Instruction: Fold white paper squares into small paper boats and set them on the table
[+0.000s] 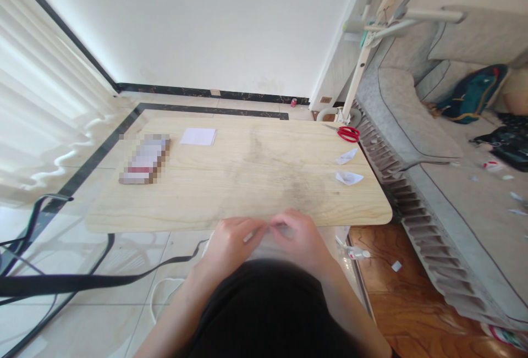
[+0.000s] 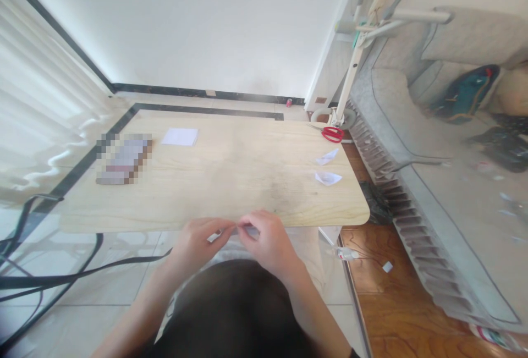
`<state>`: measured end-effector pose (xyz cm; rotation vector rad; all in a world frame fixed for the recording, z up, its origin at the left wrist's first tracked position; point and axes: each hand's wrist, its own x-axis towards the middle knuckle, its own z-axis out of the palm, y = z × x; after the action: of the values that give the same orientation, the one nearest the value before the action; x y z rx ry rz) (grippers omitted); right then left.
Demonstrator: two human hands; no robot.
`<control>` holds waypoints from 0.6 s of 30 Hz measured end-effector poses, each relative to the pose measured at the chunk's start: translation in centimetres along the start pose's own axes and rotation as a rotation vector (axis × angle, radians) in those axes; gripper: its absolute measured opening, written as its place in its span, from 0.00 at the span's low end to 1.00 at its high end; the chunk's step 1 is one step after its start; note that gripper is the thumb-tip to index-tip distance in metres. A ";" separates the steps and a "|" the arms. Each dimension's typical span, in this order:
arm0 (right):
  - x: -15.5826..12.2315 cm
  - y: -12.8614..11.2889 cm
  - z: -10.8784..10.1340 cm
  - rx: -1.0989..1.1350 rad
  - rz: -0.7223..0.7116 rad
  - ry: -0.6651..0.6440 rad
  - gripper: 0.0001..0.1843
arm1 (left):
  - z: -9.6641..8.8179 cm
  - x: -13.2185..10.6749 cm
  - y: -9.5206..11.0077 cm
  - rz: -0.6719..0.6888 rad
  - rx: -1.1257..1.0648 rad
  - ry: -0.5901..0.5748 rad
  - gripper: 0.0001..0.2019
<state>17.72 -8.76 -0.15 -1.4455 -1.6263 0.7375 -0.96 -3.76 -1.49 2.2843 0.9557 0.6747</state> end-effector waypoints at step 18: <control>-0.1 1.1 -1.1 -0.094 0.023 0.067 0.07 | -0.2 -0.2 -0.6 0.015 0.116 0.222 0.07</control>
<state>19.25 -8.82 -0.54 -1.5417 -1.6139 0.6264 -1.53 -3.50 -1.82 2.3542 1.1072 0.9161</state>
